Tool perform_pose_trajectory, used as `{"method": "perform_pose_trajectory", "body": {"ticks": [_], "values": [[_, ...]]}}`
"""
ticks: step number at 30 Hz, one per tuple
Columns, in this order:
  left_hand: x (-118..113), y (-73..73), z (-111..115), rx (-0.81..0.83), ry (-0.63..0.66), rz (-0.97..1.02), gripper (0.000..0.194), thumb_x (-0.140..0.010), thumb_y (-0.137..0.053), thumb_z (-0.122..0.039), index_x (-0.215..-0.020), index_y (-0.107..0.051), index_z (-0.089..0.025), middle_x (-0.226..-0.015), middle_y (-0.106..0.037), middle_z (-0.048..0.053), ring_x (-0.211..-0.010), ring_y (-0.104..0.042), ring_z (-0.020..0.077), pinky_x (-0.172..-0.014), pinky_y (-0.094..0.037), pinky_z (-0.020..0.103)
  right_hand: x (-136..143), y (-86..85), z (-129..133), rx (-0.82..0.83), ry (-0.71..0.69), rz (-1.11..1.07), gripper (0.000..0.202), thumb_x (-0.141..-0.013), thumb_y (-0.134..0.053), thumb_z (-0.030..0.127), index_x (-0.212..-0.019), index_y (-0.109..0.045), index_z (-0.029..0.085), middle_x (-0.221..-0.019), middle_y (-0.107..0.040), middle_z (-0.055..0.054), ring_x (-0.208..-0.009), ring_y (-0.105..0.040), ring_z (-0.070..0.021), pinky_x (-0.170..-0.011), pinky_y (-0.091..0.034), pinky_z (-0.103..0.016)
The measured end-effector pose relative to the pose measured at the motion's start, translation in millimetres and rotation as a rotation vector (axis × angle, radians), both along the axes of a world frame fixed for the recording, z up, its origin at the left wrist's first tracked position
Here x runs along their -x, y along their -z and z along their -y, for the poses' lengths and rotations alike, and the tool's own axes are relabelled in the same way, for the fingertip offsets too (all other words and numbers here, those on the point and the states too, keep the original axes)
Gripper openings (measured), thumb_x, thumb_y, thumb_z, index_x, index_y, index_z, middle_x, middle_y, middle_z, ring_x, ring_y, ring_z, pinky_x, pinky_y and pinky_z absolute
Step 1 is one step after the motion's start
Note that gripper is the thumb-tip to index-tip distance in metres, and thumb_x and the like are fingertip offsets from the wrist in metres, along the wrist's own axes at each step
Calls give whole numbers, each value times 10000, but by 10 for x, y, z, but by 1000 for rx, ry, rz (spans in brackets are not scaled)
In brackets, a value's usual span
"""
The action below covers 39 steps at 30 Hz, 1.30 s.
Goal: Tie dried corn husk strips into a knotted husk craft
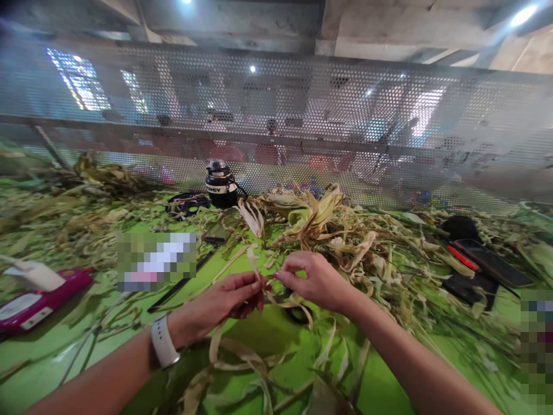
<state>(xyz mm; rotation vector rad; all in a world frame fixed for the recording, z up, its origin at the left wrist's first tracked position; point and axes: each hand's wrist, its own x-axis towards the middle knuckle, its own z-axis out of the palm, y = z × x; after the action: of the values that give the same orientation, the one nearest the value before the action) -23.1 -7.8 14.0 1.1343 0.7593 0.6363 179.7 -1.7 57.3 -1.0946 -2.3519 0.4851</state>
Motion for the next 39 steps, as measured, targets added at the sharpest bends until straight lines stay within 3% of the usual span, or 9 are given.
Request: {"method": "perform_pose_trajectory", "body": {"ticks": [8,14,17,19,21,24,30,33,39], "values": [[-6,-12,23,96,48,36,293,-750,-651,-420,-824,-627,-138,-732,-678,35,-485,-526,70,-407,-255,183,-55,52,-72,-8,78,-48,202,-841,-595,311,-709,-620,161,-684,-606,5,-661,-555,-120,-630,-401,-218],[-1,-13,47,157,49,116,305,-758,-657,-390,-930,-645,-139,-914,-711,98,-749,-666,184,-561,-485,237,-16,86,-69,-181,97,-58,166,-861,-572,281,-752,-635,172,-720,-621,-23,-727,-571,-156,-699,-419,-267],[-35,21,48,152,-109,191,290,-725,-700,-365,-902,-658,-139,-908,-719,100,-831,-667,210,-694,-521,297,40,101,10,-429,226,-81,95,-850,-569,239,-894,-633,184,-934,-635,-81,-910,-546,-215,-833,-394,-352],[-65,44,43,111,-245,265,244,-707,-721,-338,-856,-666,-152,-899,-722,72,-864,-659,199,-793,-508,319,118,114,110,-513,265,-97,87,-843,-561,233,-878,-625,185,-927,-630,-91,-906,-528,-227,-828,-385,-368],[-92,57,41,61,-327,319,202,-720,-711,-318,-848,-678,-165,-919,-722,51,-897,-646,181,-859,-480,303,227,147,218,-390,194,-94,110,-833,-559,235,-749,-608,182,-738,-609,-55,-746,-525,-190,-707,-401,-317],[-127,61,60,24,-350,328,213,-763,-661,-338,-901,-694,-180,-931,-721,39,-901,-641,168,-868,-464,273,398,252,317,93,84,-110,98,-797,-563,218,-718,-590,166,-641,-558,3,-573,-472,-118,-541,-372,-236],[-186,80,108,44,-388,289,242,-666,-742,-351,-811,-702,-161,-907,-720,52,-863,-640,190,-812,-478,282,537,468,273,661,-13,-556,148,-797,-523,275,-752,-557,139,-618,-505,31,-503,-434,-64,-457,-366,-175],[-187,84,98,60,-406,299,242,-661,-747,-332,-806,-697,-145,-912,-717,65,-827,-639,185,-785,-484,283,510,488,250,805,42,-612,146,-757,-543,282,-681,-512,160,-519,-459,66,-410,-390,-46,-392,-332,-160],[-152,50,45,123,-475,327,185,-622,-777,-268,-731,-687,-148,-809,-723,37,-773,-640,151,-731,-479,233,407,387,209,829,35,-569,163,-738,-553,244,-610,-486,167,-453,-457,79,-386,-389,-42,-385,-318,-151]]}}
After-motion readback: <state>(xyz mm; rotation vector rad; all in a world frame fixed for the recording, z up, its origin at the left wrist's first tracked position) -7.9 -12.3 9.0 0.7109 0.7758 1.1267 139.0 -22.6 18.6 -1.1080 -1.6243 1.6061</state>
